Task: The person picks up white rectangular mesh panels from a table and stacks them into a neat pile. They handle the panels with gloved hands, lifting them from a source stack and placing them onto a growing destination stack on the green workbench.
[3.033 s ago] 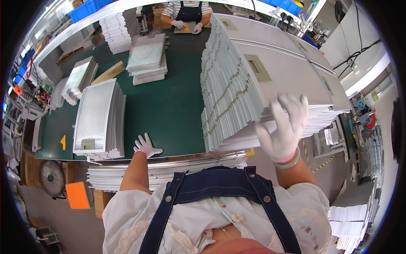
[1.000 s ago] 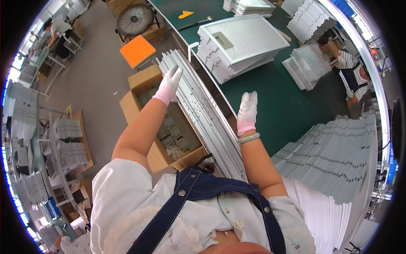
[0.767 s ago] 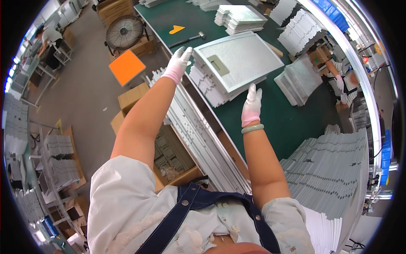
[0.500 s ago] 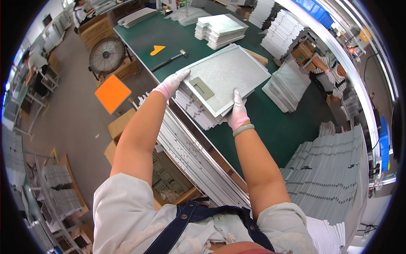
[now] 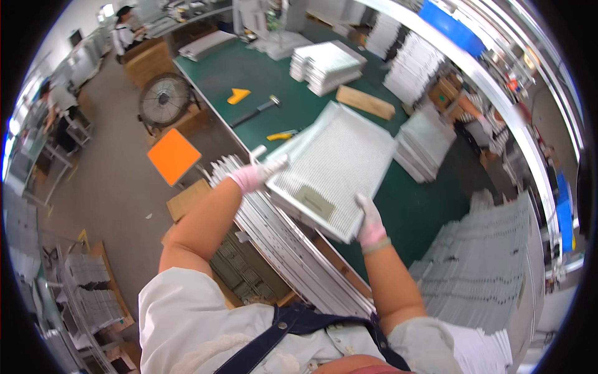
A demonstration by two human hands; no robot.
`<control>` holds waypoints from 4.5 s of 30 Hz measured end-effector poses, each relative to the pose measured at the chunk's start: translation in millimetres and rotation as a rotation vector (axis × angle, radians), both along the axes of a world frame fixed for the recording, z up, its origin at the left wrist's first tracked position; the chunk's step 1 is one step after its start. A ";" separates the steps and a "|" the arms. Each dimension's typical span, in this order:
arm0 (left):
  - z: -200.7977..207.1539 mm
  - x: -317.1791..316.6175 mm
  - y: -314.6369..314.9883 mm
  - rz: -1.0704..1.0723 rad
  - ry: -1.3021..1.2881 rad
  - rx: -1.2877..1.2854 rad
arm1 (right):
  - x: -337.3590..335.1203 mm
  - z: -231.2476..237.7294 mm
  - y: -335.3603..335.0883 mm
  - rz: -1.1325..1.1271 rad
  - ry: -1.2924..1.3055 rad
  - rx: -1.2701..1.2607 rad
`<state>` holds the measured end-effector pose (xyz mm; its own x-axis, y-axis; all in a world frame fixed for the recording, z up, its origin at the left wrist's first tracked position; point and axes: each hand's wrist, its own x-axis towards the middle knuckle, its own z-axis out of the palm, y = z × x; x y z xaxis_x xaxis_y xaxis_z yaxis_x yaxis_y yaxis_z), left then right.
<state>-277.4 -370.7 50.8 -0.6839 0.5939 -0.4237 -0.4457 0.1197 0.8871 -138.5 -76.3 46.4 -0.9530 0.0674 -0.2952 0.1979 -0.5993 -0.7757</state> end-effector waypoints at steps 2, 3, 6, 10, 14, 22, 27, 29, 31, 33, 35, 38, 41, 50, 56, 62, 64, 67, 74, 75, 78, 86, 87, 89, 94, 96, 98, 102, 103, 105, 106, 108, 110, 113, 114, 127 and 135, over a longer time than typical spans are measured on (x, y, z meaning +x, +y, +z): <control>11.2 18.3 0.4 -0.126 0.054 0.036 | 23.0 -9.4 1.3 0.091 0.051 -0.083; -13.3 16.8 -6.0 -0.200 0.022 0.067 | 35.4 -7.6 -8.2 0.080 0.034 -0.061; -1.3 52.7 8.9 -0.370 -0.089 0.256 | 90.0 21.3 -15.9 0.044 0.017 -0.034; -7.0 72.3 38.6 -0.242 0.264 0.255 | 130.7 11.0 13.1 0.082 0.182 0.052; 22.1 73.6 90.1 -0.367 0.501 0.346 | 142.4 2.8 68.2 0.045 0.378 0.396; -15.0 55.4 210.2 -0.142 0.021 1.038 | 157.4 -43.5 116.5 -0.140 0.158 1.516; -102.6 50.4 245.7 -0.109 0.007 0.711 | 165.7 -83.4 122.2 -0.455 0.182 0.949; -99.5 60.5 256.9 -0.157 0.141 0.785 | 178.7 -86.2 131.0 -0.375 0.197 1.136; -85.1 66.9 253.4 -0.202 0.034 0.959 | 191.0 -77.9 133.9 -0.245 0.223 1.398; -86.0 53.7 243.9 -0.250 0.071 0.953 | 190.1 -52.4 126.5 -0.366 0.357 1.683; -96.0 37.9 231.0 -0.220 0.314 0.642 | 177.3 -35.7 118.3 -0.493 0.473 1.941; -46.9 60.4 234.6 -0.062 -0.071 0.728 | 173.9 -40.7 120.7 -0.492 0.451 1.651; -30.4 60.0 232.7 -0.139 -0.169 0.928 | 168.7 -45.9 125.2 -0.557 0.460 1.218; -38.8 65.8 245.4 -0.221 -0.173 1.078 | 180.2 -77.8 127.4 -0.575 0.407 1.495; -49.1 51.8 245.4 -0.242 -0.376 1.313 | 174.3 -39.3 125.9 -0.382 0.486 1.420; -58.1 52.2 245.7 -0.230 -0.470 1.313 | 168.0 -64.0 125.1 -0.502 0.489 1.762; -59.0 54.6 243.4 -0.211 -0.484 1.315 | 160.7 -69.6 118.9 -0.608 0.457 1.757; -59.4 58.1 243.2 -0.191 -0.501 1.330 | 159.4 -83.2 126.2 -0.546 0.426 1.879; -26.3 81.9 244.1 -0.147 0.046 0.957 | 164.5 -101.6 126.0 -0.581 0.318 1.419; -25.2 86.0 241.6 -0.086 0.135 0.839 | 163.3 -100.0 122.8 -0.605 0.330 1.387; -28.5 88.6 243.6 0.000 0.234 0.700 | 173.1 -118.2 130.4 -0.531 0.370 1.407; -49.1 78.7 238.9 -0.068 0.168 0.739 | 197.2 -75.2 134.3 -0.192 0.355 1.571; -50.1 79.2 238.4 -0.080 0.156 0.761 | 194.4 -66.3 130.9 -0.170 0.349 1.659; -55.7 72.5 238.9 0.007 0.088 0.702 | 189.2 -53.5 124.8 -0.127 0.329 1.835; -55.9 34.1 265.6 0.096 -0.103 0.813 | 169.8 -90.1 127.8 -0.340 0.487 1.378; -21.3 26.2 289.5 -0.015 0.151 0.653 | 158.5 -64.3 106.7 -0.527 0.326 0.778; 1.6 9.6 320.2 -0.162 0.159 0.612 | 147.2 -71.0 110.1 -0.721 0.371 0.657; 16.0 -25.2 371.7 -0.115 0.261 -0.007 | 123.3 -32.5 116.5 -0.785 0.340 0.347; 27.5 -5.9 387.5 -0.095 0.373 -0.019 | 123.2 -41.1 129.6 -0.794 0.294 0.324; 6.7 -26.3 399.5 0.042 0.641 -0.072 | 114.5 -49.1 138.7 -0.761 0.152 0.166; 0.1 -17.5 407.5 0.089 0.752 -0.010 | 113.1 -57.8 149.8 -0.772 0.065 0.099; 15.2 25.3 404.8 0.190 0.872 0.048 | 111.2 -68.0 163.5 -0.789 0.006 -0.164; 9.7 38.1 382.9 0.173 1.057 -0.051 | 96.7 -51.9 153.4 -0.796 -0.063 -0.358; -18.1 76.0 345.1 0.132 1.227 -0.205 | 88.2 -57.7 156.0 -0.826 -0.112 -0.411; -30.1 89.9 330.6 0.169 1.225 -0.231 | 80.7 -58.2 158.7 -0.826 -0.131 -0.412; -112.1 112.8 278.9 0.177 0.169 -0.042 | 69.3 -94.2 137.5 -0.912 -0.186 -0.424; -123.9 49.5 323.9 0.517 0.094 0.088 | 3.2 -103.4 147.0 -1.119 -0.045 -0.443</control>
<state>-228.0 -46.8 -73.1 -0.9293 0.2002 -0.3103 -0.3450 -0.1712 0.9228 -135.3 70.7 -56.9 -0.4194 0.7346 -0.5334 -0.5800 -0.6688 -0.4651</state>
